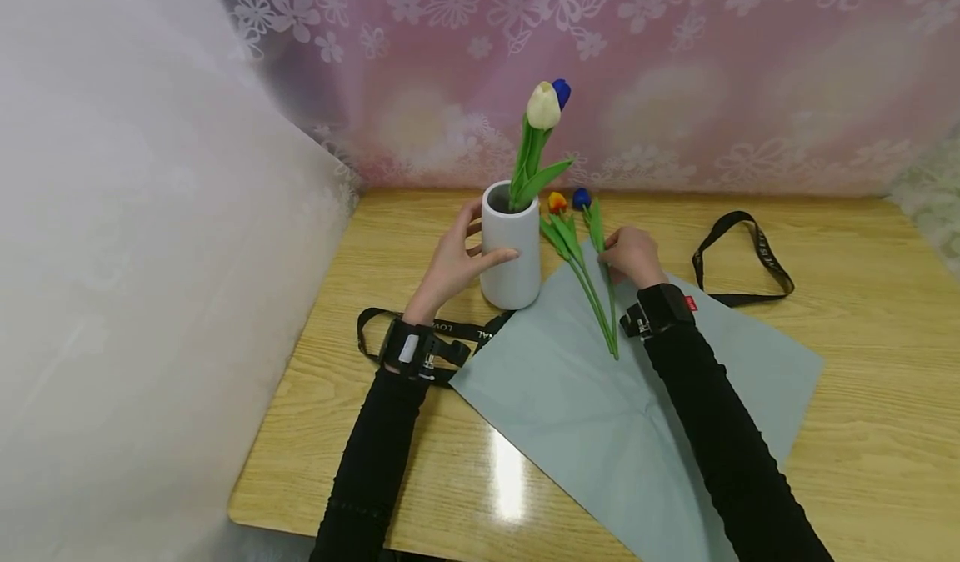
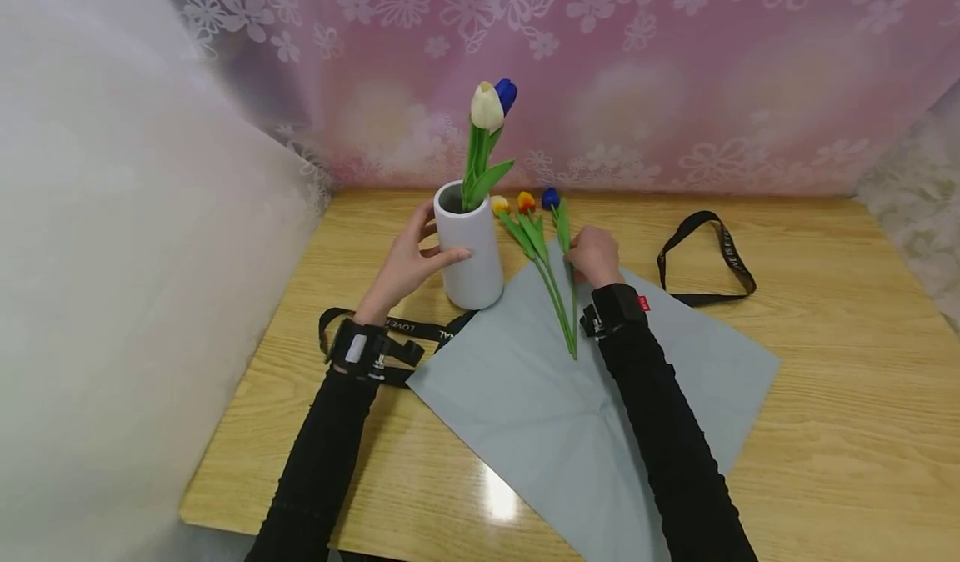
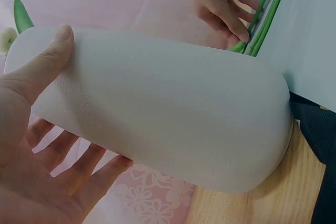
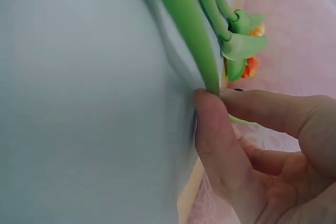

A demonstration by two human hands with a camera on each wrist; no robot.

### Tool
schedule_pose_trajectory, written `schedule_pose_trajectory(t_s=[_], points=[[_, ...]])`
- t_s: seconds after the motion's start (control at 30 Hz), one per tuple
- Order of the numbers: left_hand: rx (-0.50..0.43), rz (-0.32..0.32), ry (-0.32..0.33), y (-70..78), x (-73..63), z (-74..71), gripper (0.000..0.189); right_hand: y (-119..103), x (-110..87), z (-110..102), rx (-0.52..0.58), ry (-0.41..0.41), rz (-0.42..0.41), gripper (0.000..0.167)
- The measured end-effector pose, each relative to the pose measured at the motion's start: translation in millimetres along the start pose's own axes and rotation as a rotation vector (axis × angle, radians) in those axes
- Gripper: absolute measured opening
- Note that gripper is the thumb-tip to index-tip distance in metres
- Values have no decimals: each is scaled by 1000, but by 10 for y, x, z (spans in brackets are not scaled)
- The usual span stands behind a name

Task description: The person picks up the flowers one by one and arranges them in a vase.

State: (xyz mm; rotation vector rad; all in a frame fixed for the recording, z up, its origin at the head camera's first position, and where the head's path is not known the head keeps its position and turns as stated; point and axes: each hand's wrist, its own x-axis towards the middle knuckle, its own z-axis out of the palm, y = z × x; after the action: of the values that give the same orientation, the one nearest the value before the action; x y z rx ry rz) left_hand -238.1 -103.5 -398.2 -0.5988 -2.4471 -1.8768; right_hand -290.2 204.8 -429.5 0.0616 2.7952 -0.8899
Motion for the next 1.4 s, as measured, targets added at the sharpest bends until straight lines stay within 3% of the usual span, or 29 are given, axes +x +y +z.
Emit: schedule_pose_trajectory(t_s=[0.5, 1.07, 1.4], points=[[20, -12, 0, 9, -19, 15, 83, 6, -190, 20, 87, 50, 15, 35], [10, -2, 2, 16, -9, 17, 83, -137, -330, -38, 223, 70, 26, 34], [6, 3, 7, 7, -5, 7, 83, -206, -388, -127, 259, 113, -36, 37]])
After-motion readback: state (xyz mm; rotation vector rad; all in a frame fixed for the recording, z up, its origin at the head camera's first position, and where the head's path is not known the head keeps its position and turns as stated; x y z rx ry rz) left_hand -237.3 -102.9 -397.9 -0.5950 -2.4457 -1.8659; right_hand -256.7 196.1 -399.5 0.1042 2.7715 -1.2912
